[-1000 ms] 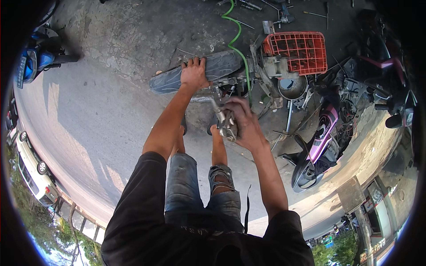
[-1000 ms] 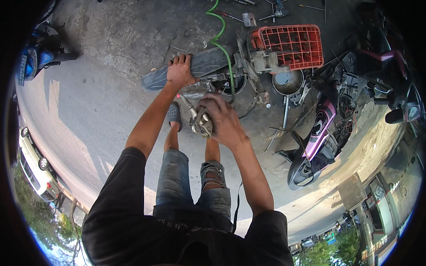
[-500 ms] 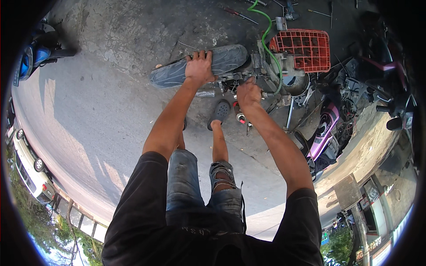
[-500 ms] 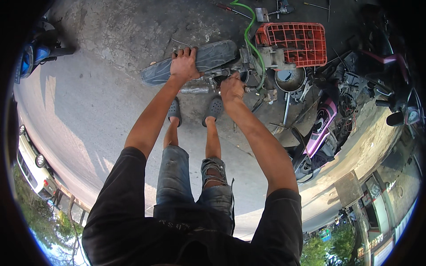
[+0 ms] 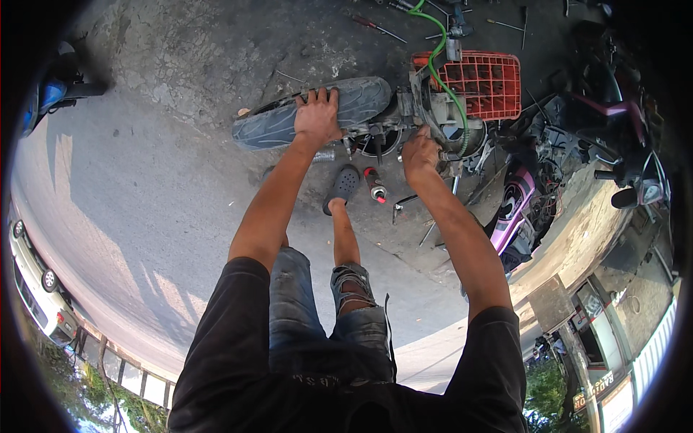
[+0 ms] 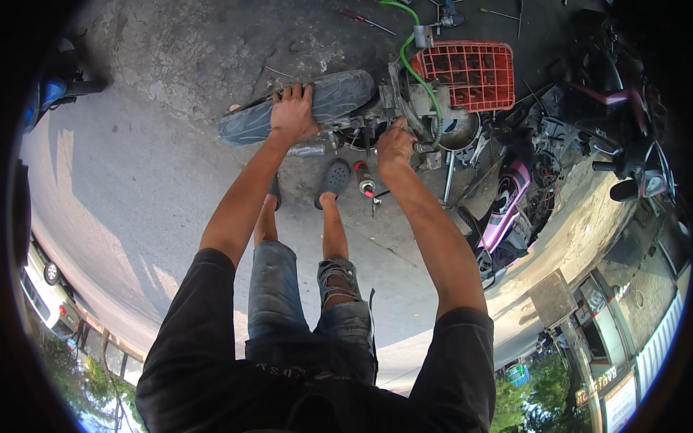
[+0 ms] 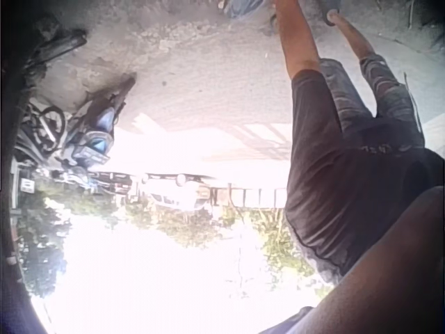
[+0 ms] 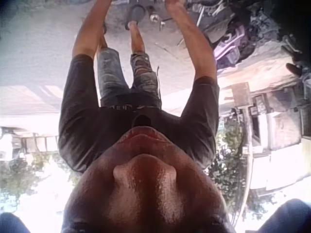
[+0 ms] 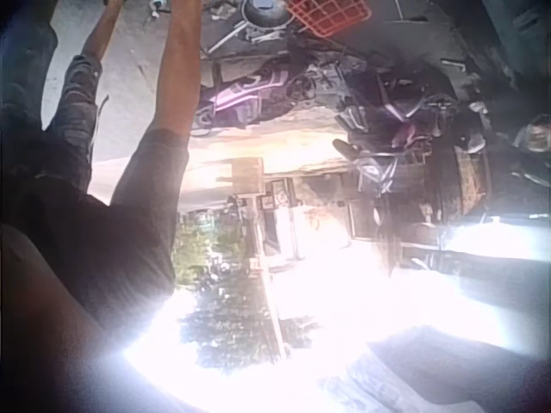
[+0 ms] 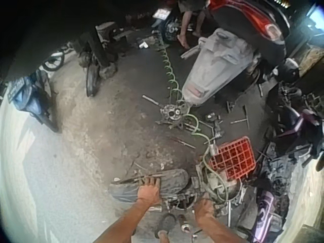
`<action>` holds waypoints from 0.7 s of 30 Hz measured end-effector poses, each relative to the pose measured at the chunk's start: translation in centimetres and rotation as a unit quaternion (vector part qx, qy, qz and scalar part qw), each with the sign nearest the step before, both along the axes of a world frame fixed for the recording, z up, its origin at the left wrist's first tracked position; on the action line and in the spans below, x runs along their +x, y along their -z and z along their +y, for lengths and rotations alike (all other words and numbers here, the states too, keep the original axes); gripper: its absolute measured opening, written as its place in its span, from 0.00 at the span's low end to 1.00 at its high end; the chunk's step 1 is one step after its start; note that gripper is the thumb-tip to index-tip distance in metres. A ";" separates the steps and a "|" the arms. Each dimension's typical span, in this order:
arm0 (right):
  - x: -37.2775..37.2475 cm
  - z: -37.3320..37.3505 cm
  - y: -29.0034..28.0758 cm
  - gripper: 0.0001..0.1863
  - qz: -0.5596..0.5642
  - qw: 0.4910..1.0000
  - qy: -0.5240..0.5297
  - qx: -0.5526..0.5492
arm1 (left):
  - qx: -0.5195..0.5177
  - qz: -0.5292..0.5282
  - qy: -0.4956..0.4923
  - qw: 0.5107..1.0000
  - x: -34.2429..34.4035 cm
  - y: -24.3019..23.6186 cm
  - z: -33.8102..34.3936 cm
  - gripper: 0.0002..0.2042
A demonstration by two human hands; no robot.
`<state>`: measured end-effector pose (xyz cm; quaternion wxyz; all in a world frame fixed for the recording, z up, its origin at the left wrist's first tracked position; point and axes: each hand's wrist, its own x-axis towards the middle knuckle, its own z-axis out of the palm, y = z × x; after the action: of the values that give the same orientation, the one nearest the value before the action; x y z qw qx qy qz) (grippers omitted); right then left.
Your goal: Repairing and cleaning a motorcycle engine and transmission assembly.
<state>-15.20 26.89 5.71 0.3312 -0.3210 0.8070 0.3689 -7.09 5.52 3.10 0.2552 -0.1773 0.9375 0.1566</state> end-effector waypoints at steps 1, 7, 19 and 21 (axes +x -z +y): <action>0.1 0.3 0.2 0.15 0.027 0.999 -0.025 -0.028 | 0.001 0.002 -0.001 1.000 -0.2 0.0 0.1 0.48; -0.7 -1.7 0.2 0.21 0.031 0.978 0.137 -0.154 | 0.006 -0.011 0.001 1.000 -0.3 0.0 0.2 0.48; -4.6 -3.6 -4.1 0.22 -0.130 0.987 0.072 -0.053 | 0.011 0.022 0.007 1.000 0.0 0.6 -0.3 0.46; -3.3 -3.3 -5.1 0.21 -0.167 0.969 0.003 -0.180 | 0.014 0.025 0.006 1.000 -0.4 0.7 0.0 0.45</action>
<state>-18.47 23.54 10.79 0.3993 -0.4299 0.7943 0.1574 -7.51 5.57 2.39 0.2347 -0.1638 0.9425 0.1727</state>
